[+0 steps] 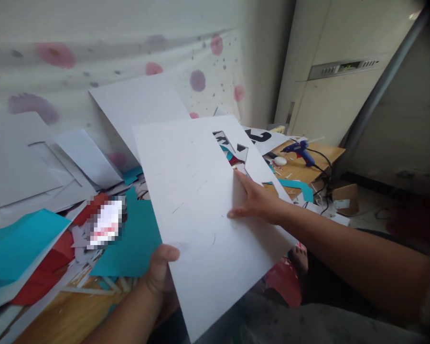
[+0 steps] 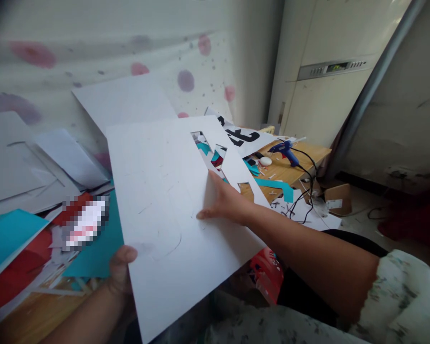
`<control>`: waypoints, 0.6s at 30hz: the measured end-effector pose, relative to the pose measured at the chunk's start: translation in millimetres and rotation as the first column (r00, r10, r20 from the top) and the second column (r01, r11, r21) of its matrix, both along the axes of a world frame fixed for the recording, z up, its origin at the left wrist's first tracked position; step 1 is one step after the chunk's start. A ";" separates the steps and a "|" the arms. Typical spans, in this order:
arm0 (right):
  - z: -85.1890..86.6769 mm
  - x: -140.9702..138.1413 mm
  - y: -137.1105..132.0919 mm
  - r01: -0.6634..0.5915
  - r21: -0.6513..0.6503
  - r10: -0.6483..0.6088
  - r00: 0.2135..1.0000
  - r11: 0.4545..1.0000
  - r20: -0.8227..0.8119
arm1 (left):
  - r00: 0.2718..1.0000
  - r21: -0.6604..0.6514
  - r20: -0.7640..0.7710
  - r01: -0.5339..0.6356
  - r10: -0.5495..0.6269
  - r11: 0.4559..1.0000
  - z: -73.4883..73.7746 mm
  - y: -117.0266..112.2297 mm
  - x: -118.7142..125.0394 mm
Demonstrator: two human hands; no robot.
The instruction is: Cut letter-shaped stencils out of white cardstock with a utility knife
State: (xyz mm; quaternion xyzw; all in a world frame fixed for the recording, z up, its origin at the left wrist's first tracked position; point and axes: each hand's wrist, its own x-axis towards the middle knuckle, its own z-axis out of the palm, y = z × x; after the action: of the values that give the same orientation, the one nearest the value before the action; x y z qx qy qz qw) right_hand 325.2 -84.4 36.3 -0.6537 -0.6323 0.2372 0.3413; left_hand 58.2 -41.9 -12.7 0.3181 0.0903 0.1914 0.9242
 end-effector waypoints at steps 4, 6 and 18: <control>-1.4 -1.4 -1.5 -0.029 -0.112 0.029 1.000 0.993 -0.007 | 0.998 -0.009 -0.020 0.066 -0.066 0.998 -1.3 -3.5 0.3; -5.0 -2.8 -1.9 -0.022 -0.121 0.020 1.000 0.992 -0.017 | 0.999 0.003 -0.029 0.029 -0.029 1.000 -1.7 -5.5 3.0; -11.0 -8.0 -0.8 0.012 -0.110 -0.017 0.999 0.994 -0.042 | 0.985 0.068 -0.109 -0.128 0.134 0.989 9.8 -13.2 16.5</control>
State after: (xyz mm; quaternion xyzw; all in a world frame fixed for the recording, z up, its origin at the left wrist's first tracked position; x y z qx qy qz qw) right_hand 317.2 -85.1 25.3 -0.6708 -0.6061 0.2833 0.3200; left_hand 74.7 -55.1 -2.8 0.3497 0.1573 0.2361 0.8929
